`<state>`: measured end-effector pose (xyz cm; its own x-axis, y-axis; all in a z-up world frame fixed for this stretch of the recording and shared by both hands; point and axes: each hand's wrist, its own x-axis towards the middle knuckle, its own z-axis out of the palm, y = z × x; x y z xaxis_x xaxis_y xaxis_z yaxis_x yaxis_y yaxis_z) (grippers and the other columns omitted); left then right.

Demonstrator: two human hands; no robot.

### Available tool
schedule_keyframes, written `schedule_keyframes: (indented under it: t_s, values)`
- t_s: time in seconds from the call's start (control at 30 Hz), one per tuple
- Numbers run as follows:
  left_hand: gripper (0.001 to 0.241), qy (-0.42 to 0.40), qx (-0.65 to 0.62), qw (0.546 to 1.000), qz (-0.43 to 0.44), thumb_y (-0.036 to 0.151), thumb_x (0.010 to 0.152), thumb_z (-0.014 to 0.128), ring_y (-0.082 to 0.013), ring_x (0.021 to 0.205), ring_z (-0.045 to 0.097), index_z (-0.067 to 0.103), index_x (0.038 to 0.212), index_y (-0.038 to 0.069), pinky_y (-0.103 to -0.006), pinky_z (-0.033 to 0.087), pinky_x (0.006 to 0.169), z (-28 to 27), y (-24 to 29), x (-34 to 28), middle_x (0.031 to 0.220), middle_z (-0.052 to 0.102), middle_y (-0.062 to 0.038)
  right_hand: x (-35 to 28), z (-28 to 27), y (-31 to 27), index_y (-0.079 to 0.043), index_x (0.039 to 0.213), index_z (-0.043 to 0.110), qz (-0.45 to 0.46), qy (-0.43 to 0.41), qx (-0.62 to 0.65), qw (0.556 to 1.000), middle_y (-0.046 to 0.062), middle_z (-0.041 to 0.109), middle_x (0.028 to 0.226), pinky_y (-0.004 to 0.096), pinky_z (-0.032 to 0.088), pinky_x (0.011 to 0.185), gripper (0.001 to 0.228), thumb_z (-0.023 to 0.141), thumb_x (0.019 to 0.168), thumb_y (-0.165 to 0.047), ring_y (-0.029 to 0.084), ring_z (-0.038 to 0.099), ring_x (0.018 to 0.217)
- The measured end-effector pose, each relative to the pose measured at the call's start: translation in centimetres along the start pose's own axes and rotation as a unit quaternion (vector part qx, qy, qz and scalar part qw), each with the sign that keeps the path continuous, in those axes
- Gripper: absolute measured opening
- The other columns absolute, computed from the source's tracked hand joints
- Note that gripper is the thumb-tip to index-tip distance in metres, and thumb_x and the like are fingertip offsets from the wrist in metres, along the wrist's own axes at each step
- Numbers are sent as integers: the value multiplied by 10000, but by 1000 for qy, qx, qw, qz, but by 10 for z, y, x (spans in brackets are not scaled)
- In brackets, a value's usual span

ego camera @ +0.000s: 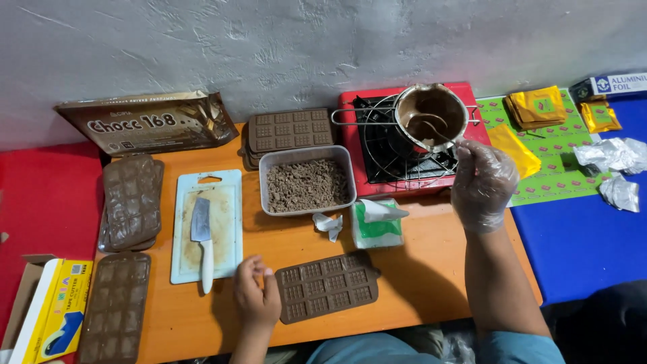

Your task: Stirring melted chocolate in a pot on a portable stove and pouring it into a chocolate mold.

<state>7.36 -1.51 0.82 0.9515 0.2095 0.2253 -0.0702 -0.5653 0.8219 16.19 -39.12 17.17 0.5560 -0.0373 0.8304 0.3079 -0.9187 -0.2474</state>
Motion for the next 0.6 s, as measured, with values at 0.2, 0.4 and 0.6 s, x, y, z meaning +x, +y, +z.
schedule_keyframes:
  t_s: [0.2, 0.4, 0.6]
  values:
    - [497, 24, -195, 979, 48, 177, 1034, 402, -512, 1436, 333, 341, 1491, -10, -550, 320, 1180, 38, 29, 84, 1493, 395, -300, -3, 10, 16, -4, 1013, 774, -62, 43, 7, 997, 160, 735, 894, 461, 574, 738, 164, 699, 1088, -128, 410, 690, 768]
    - [556, 25, -318, 947, -44, 264, 1071, 333, -534, 1466, 279, 365, 1533, -45, -583, 193, 1228, 70, 30, 107, 1542, 346, -383, -3, 13, 26, -83, 1060, 786, -96, 32, -72, 992, 121, 688, 879, 446, 571, 730, 160, 687, 1093, -203, 373, 665, 748]
    - [553, 43, -319, 947, 1, 288, 1088, 376, -459, 1481, 309, 376, 1516, -61, -544, 179, 1233, 80, 26, 107, 1554, 377, -331, 9, 13, 21, -44, 1015, 787, -35, -5, 19, 999, 162, 704, 873, 473, 565, 756, 124, 714, 1070, -129, 429, 674, 792]
